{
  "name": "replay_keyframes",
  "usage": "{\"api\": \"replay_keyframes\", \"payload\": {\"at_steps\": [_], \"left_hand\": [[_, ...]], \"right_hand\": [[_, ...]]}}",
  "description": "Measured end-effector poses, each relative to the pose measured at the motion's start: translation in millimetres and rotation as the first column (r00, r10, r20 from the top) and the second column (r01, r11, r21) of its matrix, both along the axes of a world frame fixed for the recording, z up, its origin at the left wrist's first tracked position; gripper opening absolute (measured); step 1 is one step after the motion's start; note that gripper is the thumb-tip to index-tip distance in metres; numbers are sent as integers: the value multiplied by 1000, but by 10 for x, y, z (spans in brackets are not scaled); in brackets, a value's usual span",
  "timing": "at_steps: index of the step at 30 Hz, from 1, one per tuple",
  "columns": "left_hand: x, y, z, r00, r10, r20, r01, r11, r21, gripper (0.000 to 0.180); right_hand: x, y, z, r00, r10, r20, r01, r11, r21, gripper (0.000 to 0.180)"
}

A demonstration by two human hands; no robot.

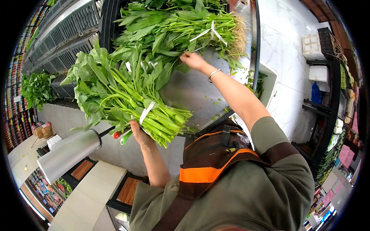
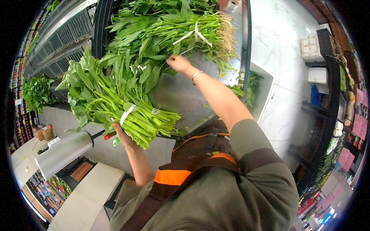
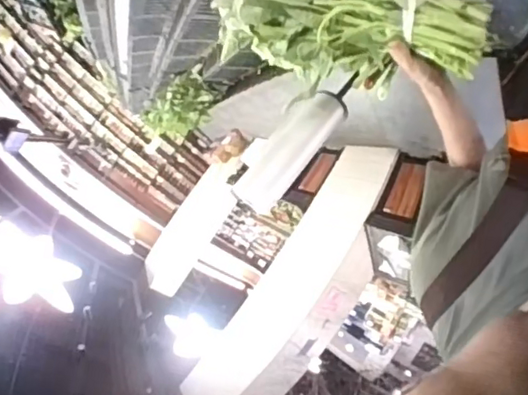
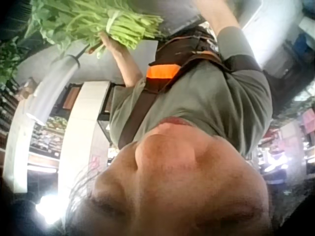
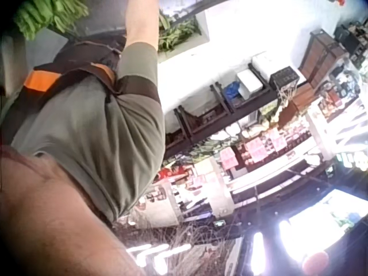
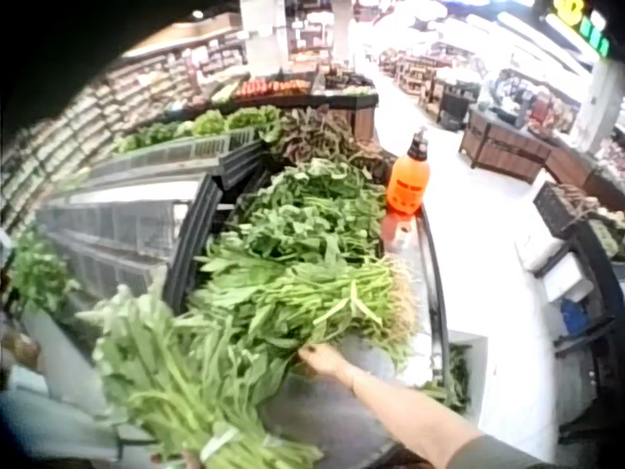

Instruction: The person selects leafy green vegetables from a display, removes leaves from the stems, and places the leaves into a white container. They then bundle the remaining stems with rubber bands and arrange them on the display. Finally, they use a spray bottle to mist the bundled vegetables with water.

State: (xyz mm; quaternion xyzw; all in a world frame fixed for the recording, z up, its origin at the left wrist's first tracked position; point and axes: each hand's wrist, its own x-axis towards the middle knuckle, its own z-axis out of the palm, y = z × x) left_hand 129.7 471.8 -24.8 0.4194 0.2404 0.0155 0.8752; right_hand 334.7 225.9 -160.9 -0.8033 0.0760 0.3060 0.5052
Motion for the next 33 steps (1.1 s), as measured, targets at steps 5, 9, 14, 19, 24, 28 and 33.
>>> {"api": "replay_keyframes", "payload": {"at_steps": [5,9,14,19,24,28,33], "left_hand": [[45,24,-50,1000,-28,8,27,999,31,86],[143,-168,15,996,-87,24,83,989,120,83],[461,-790,-313,999,42,7,-42,990,136,78],[771,-1246,-552,975,215,50,-220,959,177,82],[1108,-1463,-854,949,305,-81,-290,944,158,71],[1296,-1630,-769,877,327,-353,-289,945,155,76],[1380,-1514,-1080,927,121,-354,-107,992,60,58]], "right_hand": [[-530,-111,32,575,594,563,-258,785,-564,41],[-830,-368,27,329,727,603,-196,677,-709,43],[-1143,-1148,93,552,651,522,48,600,-799,46],[-1393,-1559,263,776,398,489,223,552,-804,44],[-1332,-1465,127,776,198,599,368,629,-685,57],[-1590,-1446,123,809,296,507,245,616,-749,58],[-1913,-1559,356,837,380,394,44,671,-741,58]]}}
